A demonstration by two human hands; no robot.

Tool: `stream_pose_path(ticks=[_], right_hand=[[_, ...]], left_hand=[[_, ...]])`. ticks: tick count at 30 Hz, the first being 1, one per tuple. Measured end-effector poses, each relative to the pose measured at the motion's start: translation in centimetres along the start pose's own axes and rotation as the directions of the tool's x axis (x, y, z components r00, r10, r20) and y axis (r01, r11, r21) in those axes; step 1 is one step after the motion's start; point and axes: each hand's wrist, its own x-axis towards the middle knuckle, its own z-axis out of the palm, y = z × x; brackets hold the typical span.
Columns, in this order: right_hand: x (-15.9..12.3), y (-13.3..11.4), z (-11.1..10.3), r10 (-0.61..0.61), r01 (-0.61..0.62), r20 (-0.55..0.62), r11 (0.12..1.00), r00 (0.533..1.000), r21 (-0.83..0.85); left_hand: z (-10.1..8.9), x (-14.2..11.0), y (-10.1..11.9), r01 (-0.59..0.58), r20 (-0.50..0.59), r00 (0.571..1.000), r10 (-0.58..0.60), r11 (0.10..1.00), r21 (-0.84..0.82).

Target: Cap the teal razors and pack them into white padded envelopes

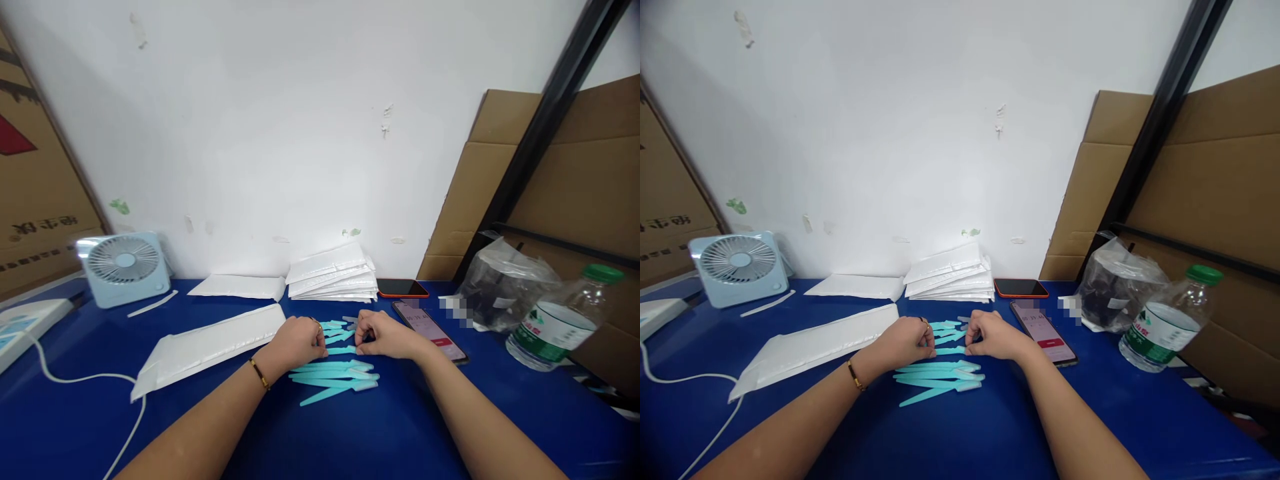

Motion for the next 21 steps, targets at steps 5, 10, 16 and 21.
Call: stream_pose_path(ticks=[5,10,16,21], right_hand=[[0.1,0.6,-0.7,0.026,-0.032,-0.123,0.998,0.992,-0.054],[-0.5,0.4,-1.6,0.075,-0.072,-0.121,0.997,0.99,0.028],[-1.2,-1.1,-0.8,-0.031,0.029,0.136,0.999,0.99,0.013],[-1.0,-1.1,-0.6,-0.032,0.034,0.159,0.999,0.987,-0.005]], left_hand=[[-0.5,0.2,-1.4,0.039,-0.087,0.996,-0.035,0.998,0.039],[-0.9,0.0,-1.6,0.064,-0.122,0.991,-0.064,0.998,-0.002],[-0.7,-0.9,0.5,-0.039,0.089,0.995,0.048,0.994,-0.103],[-0.4,-0.7,0.5,-0.002,0.114,0.993,0.013,0.996,-0.09]])
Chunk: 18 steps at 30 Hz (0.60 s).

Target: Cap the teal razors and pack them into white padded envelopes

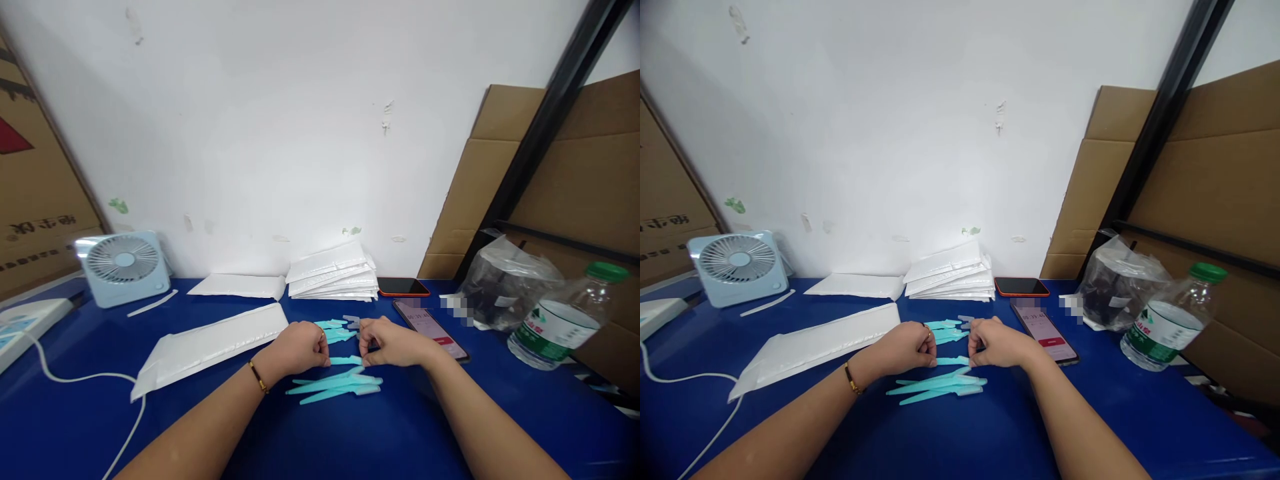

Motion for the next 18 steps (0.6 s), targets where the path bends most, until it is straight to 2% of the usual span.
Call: stream_pose_path(ticks=[2,5,7,9,14,18], right_hand=[[0.0,0.4,-0.3,0.031,-0.032,-0.061,0.999,0.998,-0.022],[-0.1,1.1,-1.0,0.109,-0.12,-0.24,0.992,0.965,-0.032],[-0.2,1.2,-1.4,0.132,-0.139,-0.29,0.99,0.948,-0.002],[-0.3,1.0,-1.4,0.107,-0.103,-0.241,0.994,0.965,0.029],[0.2,-0.5,-0.1,-0.014,0.015,-0.04,1.0,0.999,0.017],[0.6,-0.8,0.6,-0.06,0.059,0.004,0.998,0.998,0.015]], left_hand=[[-0.3,0.2,-0.7,0.009,-0.075,0.997,-0.006,0.999,0.045],[-0.9,0.4,-1.6,0.073,-0.204,0.978,-0.051,0.992,0.102],[-1.3,0.3,-1.7,0.104,-0.232,0.969,-0.079,0.99,0.1],[-1.4,0.1,-1.4,0.081,-0.2,0.978,-0.066,0.994,0.07],[-0.8,-0.8,0.5,-0.011,0.0,1.0,0.011,1.0,-0.023],[-0.3,-1.0,1.1,0.004,0.079,0.997,-0.001,0.999,-0.047]])
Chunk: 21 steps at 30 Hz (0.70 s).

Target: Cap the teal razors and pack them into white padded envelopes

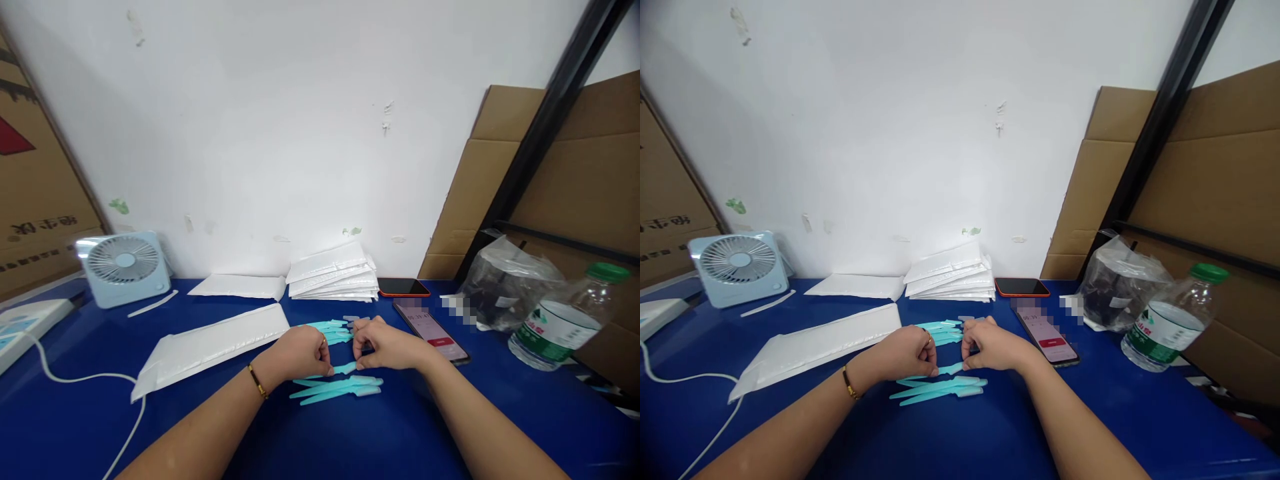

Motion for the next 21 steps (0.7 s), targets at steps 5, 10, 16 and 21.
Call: stream_pose_path(ticks=[5,10,16,21], right_hand=[[-0.3,1.0,-0.7,0.074,-0.076,-0.118,0.997,0.99,-0.011],[-0.6,2.1,-1.9,0.172,-0.176,-0.336,0.984,0.926,0.021],[-1.0,1.2,-1.7,0.06,-0.052,-0.101,0.995,0.993,0.084],[-0.7,0.5,-1.2,-0.038,0.034,0.037,0.995,0.999,0.099]], left_hand=[[-0.2,0.7,-0.8,0.02,-0.113,0.994,-0.009,0.995,0.097],[-0.8,1.1,-1.7,0.063,-0.297,0.955,-0.02,0.989,0.135],[-0.6,-0.2,-0.1,-0.047,-0.06,0.997,0.049,0.999,0.025],[-0.1,-0.5,0.5,-0.027,0.027,0.999,0.027,1.0,0.002]])
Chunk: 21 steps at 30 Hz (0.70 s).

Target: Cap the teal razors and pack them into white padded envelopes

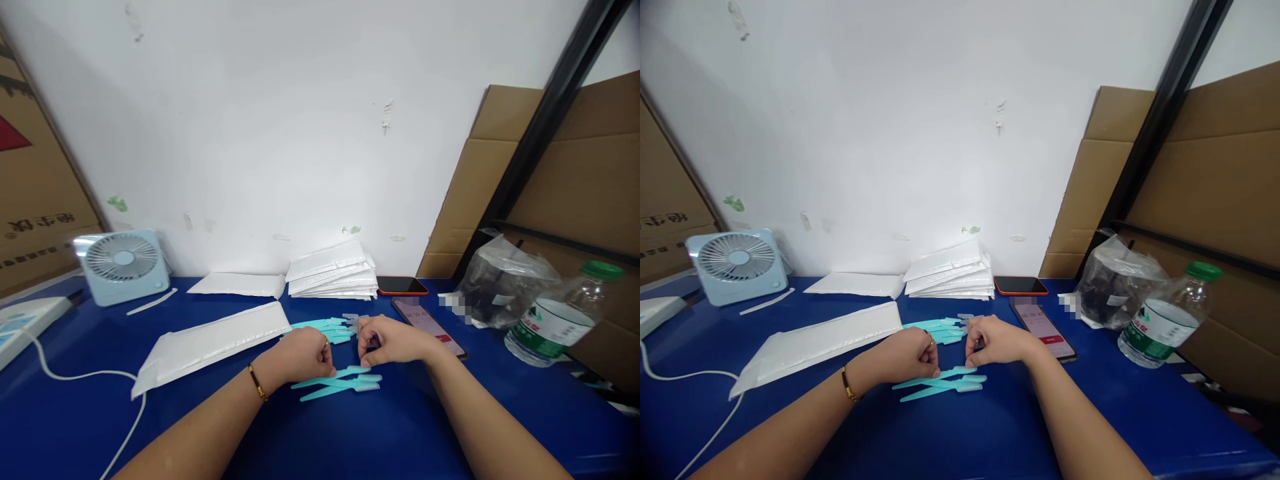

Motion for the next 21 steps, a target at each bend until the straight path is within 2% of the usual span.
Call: stream_pose_path(ticks=[4,9,12,14,16,18,19,21], right_hand=[[0.4,0.3,0.4,0.002,-0.002,0.037,1.0,0.999,-0.004],[0.6,0.2,0.8,0.031,-0.031,-0.009,0.997,0.999,-0.064],[0.4,-0.1,0.8,0.034,-0.036,-0.022,0.995,0.999,-0.098],[0.2,-0.2,0.5,0.058,-0.073,-0.121,0.989,0.991,-0.129],[0.1,0.0,0.0,0.085,-0.13,-0.271,0.979,0.959,-0.155],[0.0,0.3,-0.5,0.104,-0.175,-0.372,0.971,0.922,-0.164],[-0.1,0.4,-0.7,0.111,-0.187,-0.389,0.968,0.915,-0.164],[-0.2,0.5,-0.9,0.117,-0.189,-0.379,0.969,0.918,-0.159]], left_hand=[[0.3,0.2,-0.1,0.025,-0.054,0.998,-0.025,1.0,0.01],[0.7,0.4,-0.2,0.032,-0.011,0.999,-0.032,0.999,-0.014],[0.7,0.7,-0.6,0.04,-0.108,0.994,-0.034,0.998,0.048],[0.4,1.0,-1.1,0.049,-0.19,0.981,-0.029,0.994,0.1],[-0.1,1.2,-1.7,0.081,-0.264,0.964,-0.045,0.989,0.127],[-0.5,1.2,-2.1,0.114,-0.326,0.943,-0.067,0.985,0.127],[-0.7,1.1,-2.2,0.112,-0.335,0.94,-0.067,0.987,0.117],[-0.7,0.8,-2.0,0.059,-0.277,0.96,-0.033,0.995,0.083]])
